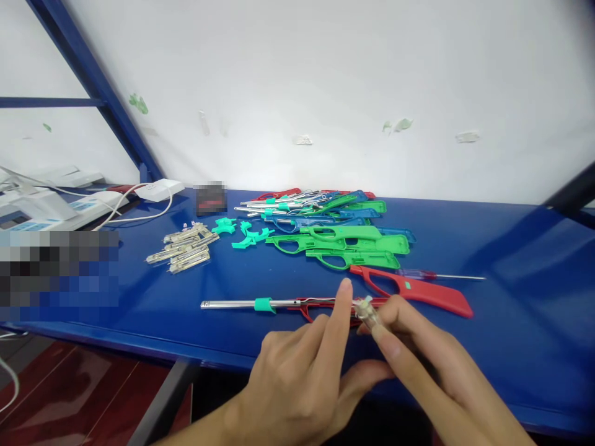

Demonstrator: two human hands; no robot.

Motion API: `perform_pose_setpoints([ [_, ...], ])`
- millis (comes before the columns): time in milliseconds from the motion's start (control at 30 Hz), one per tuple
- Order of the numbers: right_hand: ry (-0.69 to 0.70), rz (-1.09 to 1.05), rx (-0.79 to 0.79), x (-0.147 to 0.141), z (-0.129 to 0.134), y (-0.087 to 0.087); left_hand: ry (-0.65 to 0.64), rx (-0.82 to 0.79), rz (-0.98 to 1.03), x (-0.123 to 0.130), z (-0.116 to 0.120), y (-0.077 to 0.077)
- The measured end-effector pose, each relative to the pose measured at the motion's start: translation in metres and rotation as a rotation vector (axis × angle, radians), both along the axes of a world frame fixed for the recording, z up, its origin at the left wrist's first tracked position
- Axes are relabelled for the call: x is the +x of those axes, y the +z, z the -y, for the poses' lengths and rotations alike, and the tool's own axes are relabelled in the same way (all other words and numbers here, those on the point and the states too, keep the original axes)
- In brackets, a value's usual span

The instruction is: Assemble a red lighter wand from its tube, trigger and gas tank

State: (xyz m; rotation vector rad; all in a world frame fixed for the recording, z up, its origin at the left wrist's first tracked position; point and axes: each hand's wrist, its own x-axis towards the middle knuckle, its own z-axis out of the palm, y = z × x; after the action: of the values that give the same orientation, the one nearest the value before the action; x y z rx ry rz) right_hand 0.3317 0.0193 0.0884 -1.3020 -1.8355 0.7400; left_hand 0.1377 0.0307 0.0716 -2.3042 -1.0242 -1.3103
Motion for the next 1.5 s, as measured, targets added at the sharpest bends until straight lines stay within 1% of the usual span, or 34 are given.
perform_pose_setpoints([
  [100,0.035,-0.059,-0.031,-0.0032,-0.003,0.0026,0.003,0.012,0.006,0.0001,0.0,0.0],
  [233,0.045,-0.114,-0.041,-0.004,-0.0066,0.0019,0.015,0.025,-0.002,-0.0006,-0.0002,0.0017],
  [433,0.046,-0.177,-0.061,-0.0034,-0.0091,0.0074,0.018,0.05,0.005,-0.0015,-0.0003,0.0022],
  [700,0.051,-0.236,-0.076,-0.0025,-0.0087,0.008,-0.017,-0.005,0.023,-0.0013,0.0027,0.0028],
  [933,0.056,-0.219,-0.104,-0.0009,-0.0064,0.006,-0.03,-0.104,-0.002,-0.0036,0.0031,0.0038],
  [1333,0.086,-0.181,-0.128,0.0008,-0.0049,0.0006,-0.084,-0.129,0.007,-0.0039,0.004,0.0032],
  [1500,0.089,-0.153,-0.128,-0.0008,-0.0049,0.0037,-0.077,-0.132,0.038,-0.0015,0.0042,0.0045],
])
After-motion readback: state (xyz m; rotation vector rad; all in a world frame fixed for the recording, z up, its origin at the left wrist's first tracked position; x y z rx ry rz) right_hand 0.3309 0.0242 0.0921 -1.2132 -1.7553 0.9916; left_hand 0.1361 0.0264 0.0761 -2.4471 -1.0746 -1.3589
